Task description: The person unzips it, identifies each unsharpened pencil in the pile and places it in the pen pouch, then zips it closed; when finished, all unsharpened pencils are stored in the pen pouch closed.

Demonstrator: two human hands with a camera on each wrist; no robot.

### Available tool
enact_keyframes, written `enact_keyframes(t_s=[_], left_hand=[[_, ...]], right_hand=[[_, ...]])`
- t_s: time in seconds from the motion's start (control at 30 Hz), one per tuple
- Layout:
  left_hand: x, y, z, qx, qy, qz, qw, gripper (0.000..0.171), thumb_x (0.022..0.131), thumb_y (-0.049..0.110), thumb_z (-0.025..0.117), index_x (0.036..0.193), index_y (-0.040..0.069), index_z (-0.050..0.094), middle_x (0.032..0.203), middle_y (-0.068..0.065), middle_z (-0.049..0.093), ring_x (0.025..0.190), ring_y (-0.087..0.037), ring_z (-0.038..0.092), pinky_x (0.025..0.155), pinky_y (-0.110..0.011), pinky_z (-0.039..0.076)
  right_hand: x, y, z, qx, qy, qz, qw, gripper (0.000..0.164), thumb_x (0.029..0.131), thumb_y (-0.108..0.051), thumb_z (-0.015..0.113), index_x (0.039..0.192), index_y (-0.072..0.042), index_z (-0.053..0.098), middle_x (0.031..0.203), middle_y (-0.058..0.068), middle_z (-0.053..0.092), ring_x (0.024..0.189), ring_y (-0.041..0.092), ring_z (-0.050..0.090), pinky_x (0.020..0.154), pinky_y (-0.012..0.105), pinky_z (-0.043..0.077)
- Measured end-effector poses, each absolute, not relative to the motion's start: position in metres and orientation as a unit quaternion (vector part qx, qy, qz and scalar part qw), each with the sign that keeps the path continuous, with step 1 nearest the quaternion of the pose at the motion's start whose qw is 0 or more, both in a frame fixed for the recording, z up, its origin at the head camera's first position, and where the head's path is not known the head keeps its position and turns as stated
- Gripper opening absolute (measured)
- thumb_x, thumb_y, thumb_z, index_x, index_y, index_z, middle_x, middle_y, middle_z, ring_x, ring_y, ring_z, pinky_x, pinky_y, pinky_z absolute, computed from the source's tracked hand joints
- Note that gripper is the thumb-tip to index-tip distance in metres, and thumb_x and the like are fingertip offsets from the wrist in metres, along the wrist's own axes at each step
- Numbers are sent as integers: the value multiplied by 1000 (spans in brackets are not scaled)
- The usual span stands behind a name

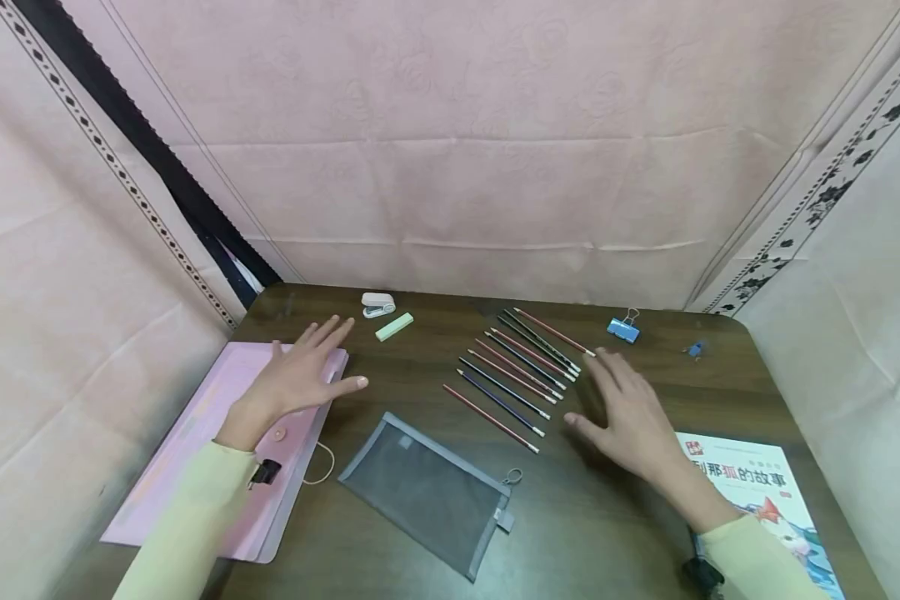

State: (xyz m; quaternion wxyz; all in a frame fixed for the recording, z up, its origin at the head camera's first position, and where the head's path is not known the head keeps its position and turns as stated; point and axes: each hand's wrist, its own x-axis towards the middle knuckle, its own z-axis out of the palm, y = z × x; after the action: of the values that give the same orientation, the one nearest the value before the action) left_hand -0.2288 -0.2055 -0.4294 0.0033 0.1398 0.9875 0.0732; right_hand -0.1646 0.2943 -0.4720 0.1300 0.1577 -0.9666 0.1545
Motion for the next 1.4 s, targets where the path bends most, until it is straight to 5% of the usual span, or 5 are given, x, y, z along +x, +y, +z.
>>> enact_keyframes(t_s=[0.17,0.33,0.73,1.03,1.4], left_hand=[[-212,-167,-418,204,970,131,-30,72,86,65,55,147,30,37,150,1,44,130,-26,52,100,-58,46],[-190,-117,-406,228,955,184,-43,39,88,55,61,115,26,66,96,12,73,71,-4,65,56,-26,51],[-127,-19,-430,319,937,95,103,55,83,66,59,45,27,47,40,12,31,38,-7,31,36,-24,20],[-121,6,-452,318,939,33,125,56,78,72,59,50,25,47,44,6,39,45,-14,47,39,-28,35],[-115,-4,-445,321,940,73,87,60,81,69,58,46,23,42,40,8,31,39,-11,38,36,-25,23]], right_hand=[[-157,265,-467,287,-933,179,124,78,77,-44,78,144,-32,41,152,-2,39,136,24,41,105,54,38],[-148,237,-465,363,-904,193,117,71,74,-31,82,137,-35,49,145,-5,46,131,17,46,102,47,41],[-140,211,-470,434,-887,156,20,29,72,-26,84,96,-34,69,111,-14,64,114,12,49,96,44,38],[-139,204,-473,464,-876,136,12,17,73,-24,83,84,-33,73,86,-21,66,102,10,52,89,36,40],[-141,200,-463,428,-856,284,-57,13,80,-27,77,85,-39,74,81,-30,65,94,0,50,81,24,48]])
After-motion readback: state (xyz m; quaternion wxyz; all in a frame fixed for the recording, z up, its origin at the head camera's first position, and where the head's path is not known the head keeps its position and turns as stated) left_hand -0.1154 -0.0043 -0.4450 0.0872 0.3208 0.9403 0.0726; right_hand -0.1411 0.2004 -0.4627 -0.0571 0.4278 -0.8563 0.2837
